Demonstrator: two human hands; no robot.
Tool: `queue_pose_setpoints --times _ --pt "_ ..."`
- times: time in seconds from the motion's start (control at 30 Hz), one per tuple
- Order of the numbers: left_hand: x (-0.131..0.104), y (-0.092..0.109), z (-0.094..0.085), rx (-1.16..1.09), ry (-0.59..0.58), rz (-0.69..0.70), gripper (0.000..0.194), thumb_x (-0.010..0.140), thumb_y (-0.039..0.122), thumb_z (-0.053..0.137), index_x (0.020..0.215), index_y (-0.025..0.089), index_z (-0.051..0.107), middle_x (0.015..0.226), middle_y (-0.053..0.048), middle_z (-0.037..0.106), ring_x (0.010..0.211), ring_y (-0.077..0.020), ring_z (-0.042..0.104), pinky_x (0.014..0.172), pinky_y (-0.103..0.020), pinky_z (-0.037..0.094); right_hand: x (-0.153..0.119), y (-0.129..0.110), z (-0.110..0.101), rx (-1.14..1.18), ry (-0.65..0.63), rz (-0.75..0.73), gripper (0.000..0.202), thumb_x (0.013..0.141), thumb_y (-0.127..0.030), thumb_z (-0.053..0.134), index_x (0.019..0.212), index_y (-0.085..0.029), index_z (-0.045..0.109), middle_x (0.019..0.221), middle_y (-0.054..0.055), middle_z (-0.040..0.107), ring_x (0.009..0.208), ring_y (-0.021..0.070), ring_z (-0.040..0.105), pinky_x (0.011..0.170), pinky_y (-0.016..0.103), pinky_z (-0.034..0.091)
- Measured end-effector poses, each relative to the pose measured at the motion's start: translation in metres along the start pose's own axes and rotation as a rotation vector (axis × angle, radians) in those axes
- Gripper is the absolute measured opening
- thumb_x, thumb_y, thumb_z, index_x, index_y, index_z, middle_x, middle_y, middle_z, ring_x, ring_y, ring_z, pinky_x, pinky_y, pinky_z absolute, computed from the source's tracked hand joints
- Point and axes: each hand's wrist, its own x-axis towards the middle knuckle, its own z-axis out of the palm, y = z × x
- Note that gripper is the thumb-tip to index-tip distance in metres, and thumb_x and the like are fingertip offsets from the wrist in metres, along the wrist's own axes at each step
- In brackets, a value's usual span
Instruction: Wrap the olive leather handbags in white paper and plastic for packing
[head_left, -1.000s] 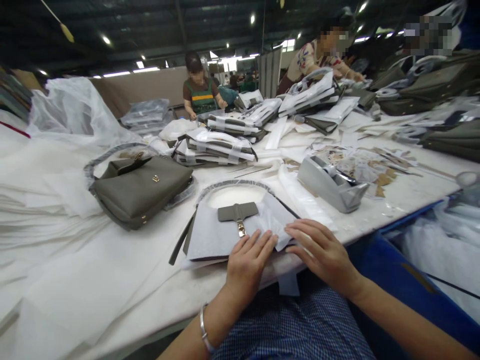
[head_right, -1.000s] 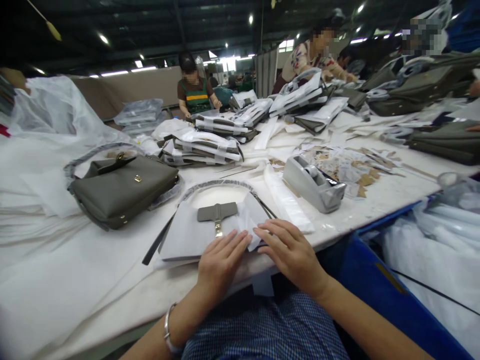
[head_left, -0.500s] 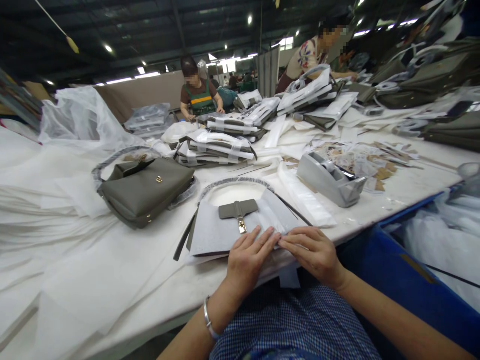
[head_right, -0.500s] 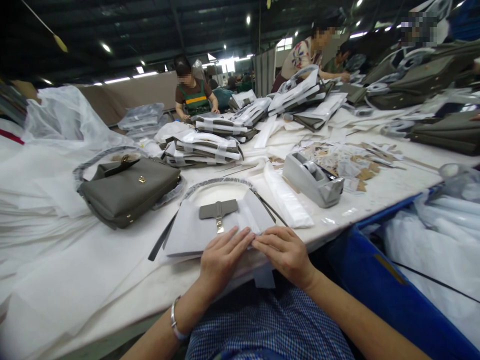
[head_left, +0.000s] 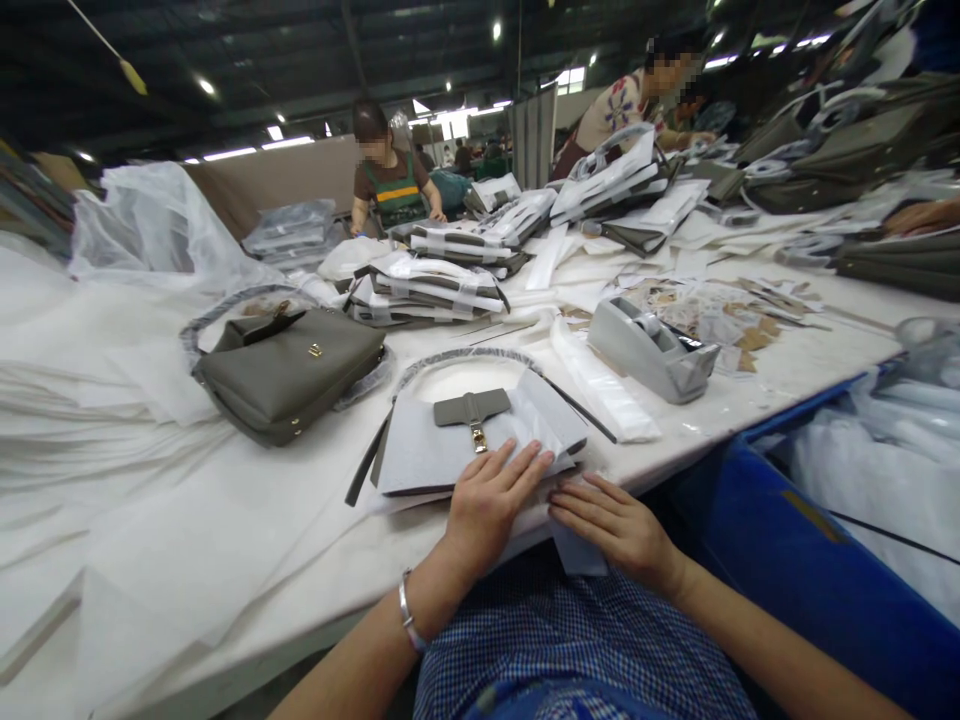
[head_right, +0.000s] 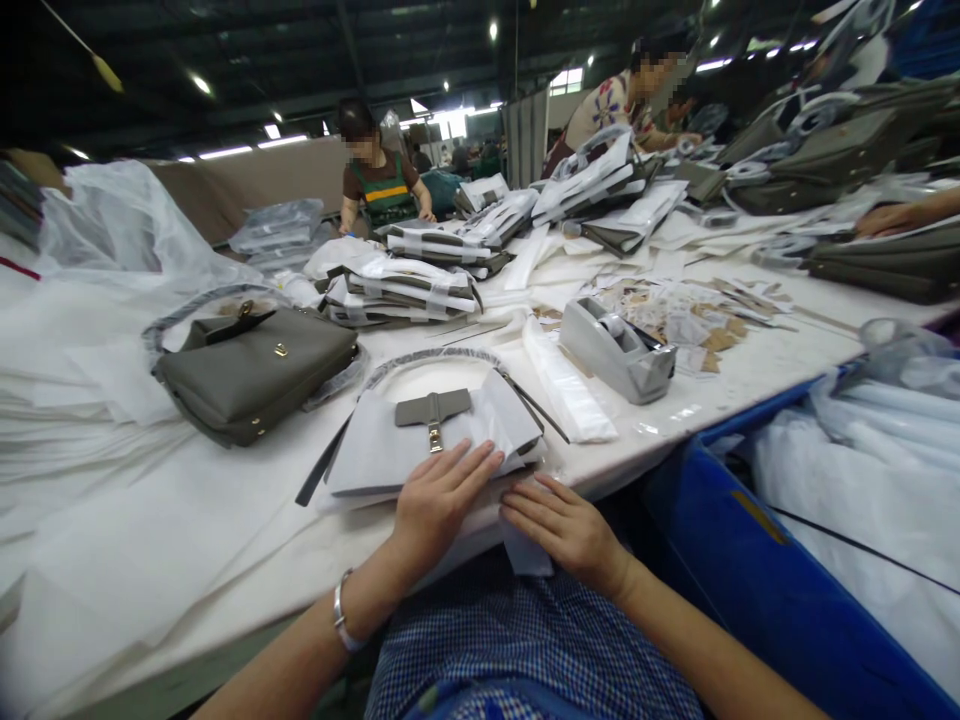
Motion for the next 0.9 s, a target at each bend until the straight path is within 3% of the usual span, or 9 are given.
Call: queue_pose_setpoints --times 0.2,0.53,0.77,0.9 --pt "-0.001 0.003 0.004 0.033 0.039 -0.026 0.040 0.101 0.024 0.053 0.141 0.029 0.053 0.141 0.002 0.059 0.130 -0.0216 0.055 0.098 -0.036 0.050 0.015 -0.008 -0.009 0.161 0.088 0.105 0.037 0.100 -0.010 0.036 0.122 -0.014 0.066 0.115 0.009 0.074 0.114 0.0174 0.067 0.103 0.038 0.054" --pt "-0.002 0.007 0.004 0.029 0.027 -0.050 0.041 0.099 0.022 0.057 0.139 0.030 0.055 0.139 0.001 0.061 0.129 -0.0216 0.056 0.098 -0.037 0.051 0.020 -0.024 -0.030 0.172 0.061 0.194 0.038 0.096 -0.007 0.039 0.119 -0.017 0.067 0.111 0.007 0.076 0.104 0.0180 0.071 0.096 0.035 0.058" --pt "-0.004 0.005 0.006 -0.011 0.028 -0.036 0.040 0.099 0.025 0.057 0.139 0.029 0.054 0.141 0.002 0.060 0.130 -0.0223 0.055 0.098 -0.037 0.051 0.066 0.009 -0.055 0.184 0.035 0.175 0.037 0.091 -0.005 0.044 0.115 -0.020 0.068 0.106 0.003 0.076 0.096 0.0154 0.072 0.098 0.033 0.053" --pt "-0.003 0.005 0.006 -0.046 0.028 -0.045 0.028 0.100 0.025 0.054 0.127 0.026 0.062 0.142 0.001 0.059 0.131 -0.0218 0.054 0.100 -0.037 0.049 0.092 0.036 -0.052 0.194 -0.044 0.217 0.046 0.081 0.000 0.042 0.109 -0.022 0.071 0.103 0.001 0.077 0.094 0.0167 0.071 0.093 0.035 0.053"
